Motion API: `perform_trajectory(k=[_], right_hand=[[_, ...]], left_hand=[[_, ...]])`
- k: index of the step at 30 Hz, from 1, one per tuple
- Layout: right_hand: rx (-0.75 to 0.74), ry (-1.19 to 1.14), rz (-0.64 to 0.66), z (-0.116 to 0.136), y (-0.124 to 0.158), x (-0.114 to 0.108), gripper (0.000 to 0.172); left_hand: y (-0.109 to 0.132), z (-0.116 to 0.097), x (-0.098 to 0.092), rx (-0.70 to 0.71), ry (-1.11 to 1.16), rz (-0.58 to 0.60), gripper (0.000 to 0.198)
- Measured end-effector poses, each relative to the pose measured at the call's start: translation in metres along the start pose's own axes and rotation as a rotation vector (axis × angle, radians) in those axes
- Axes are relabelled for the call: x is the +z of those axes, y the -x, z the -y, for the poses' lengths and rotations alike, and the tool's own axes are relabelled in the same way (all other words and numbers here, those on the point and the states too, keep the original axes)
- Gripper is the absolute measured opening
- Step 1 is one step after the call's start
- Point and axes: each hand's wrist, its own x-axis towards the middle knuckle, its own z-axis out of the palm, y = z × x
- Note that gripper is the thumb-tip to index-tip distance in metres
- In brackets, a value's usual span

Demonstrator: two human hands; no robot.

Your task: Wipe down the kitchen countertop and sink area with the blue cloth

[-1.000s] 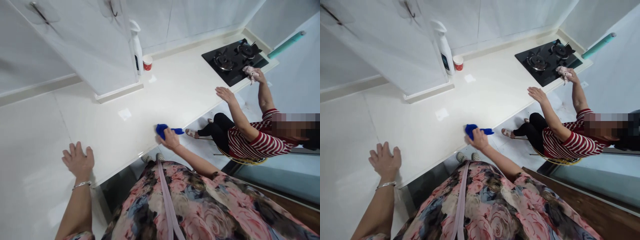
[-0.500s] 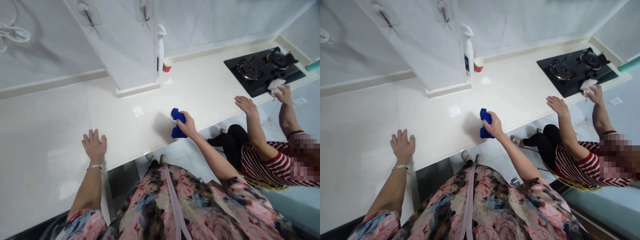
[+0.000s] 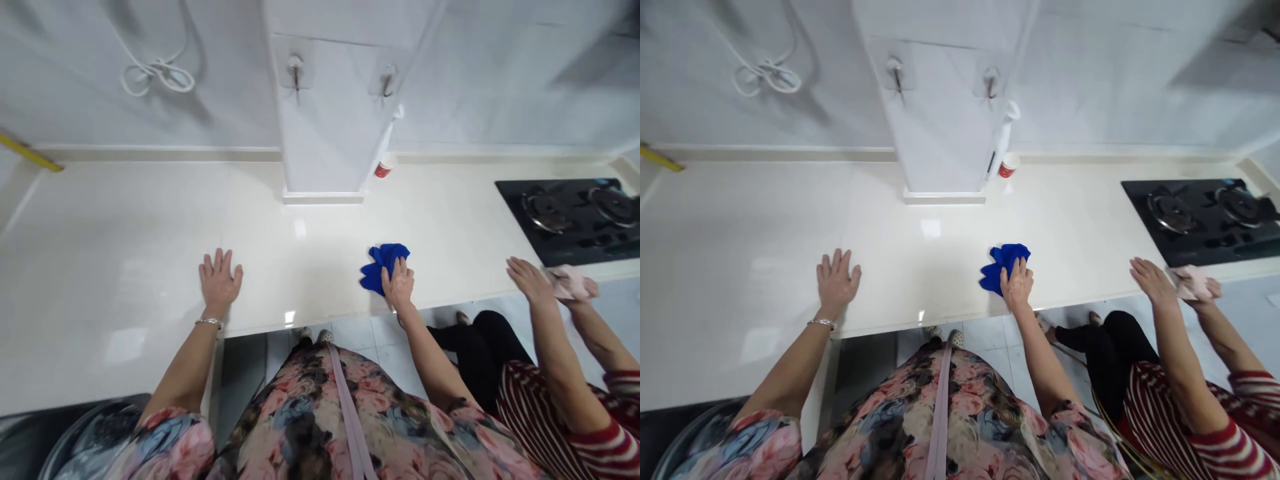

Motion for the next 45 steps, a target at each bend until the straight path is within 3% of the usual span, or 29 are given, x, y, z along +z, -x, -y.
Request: perform_trajectory(k=[3,9,14,17,20,24,28,36,41,45], right_hand=[[-0.001,0.084,0.002,0.029,-0.017,0.016,0.069],[-0.076,0.063,-0.021,0.091,-0.087,0.046,0.075],[-0.218,-0.027,0.025,0.181,-0.111,0.079,0.077],[-0.334,-0.127,0.103,0.244,-0.098,0.093,0.077],[-0.478,-0.224,0.191,0.297,-0.064,0.096,0.076],[-0.733,-0.196,0.386,0.333,0.003,0.084,0.076],[-0.867,-0.222,0.445,0.335,0.045,0.073,0.075],[-0.891,-0.327,0.411,0.299,0.048,0.074,0.065],[-0.886,-0.434,0.366,0.232,0.047,0.065,0.059],[-0.601,-0.447,0.191,0.164,0.043,0.054,0.055]], left_hand=[[0.001,0.0,0.0,0.009,0.017,-0.018,0.072],[0.004,0.004,0.003,0.007,0.04,-0.014,0.07],[0.005,0.005,0.004,0.009,0.085,-0.012,0.067],[0.006,0.004,0.002,0.009,0.102,-0.007,0.067],[0.006,0.002,-0.002,0.017,0.115,-0.003,0.065],[0.005,0.001,-0.006,0.02,0.138,-0.027,0.063],[0.004,0.002,-0.007,0.016,0.175,-0.058,0.062],[0.003,0.006,0.001,0.045,0.176,-0.092,0.062],[0.004,0.006,0.007,0.031,0.161,-0.129,0.058],[0.004,0.008,0.008,0.028,0.131,-0.138,0.058]])
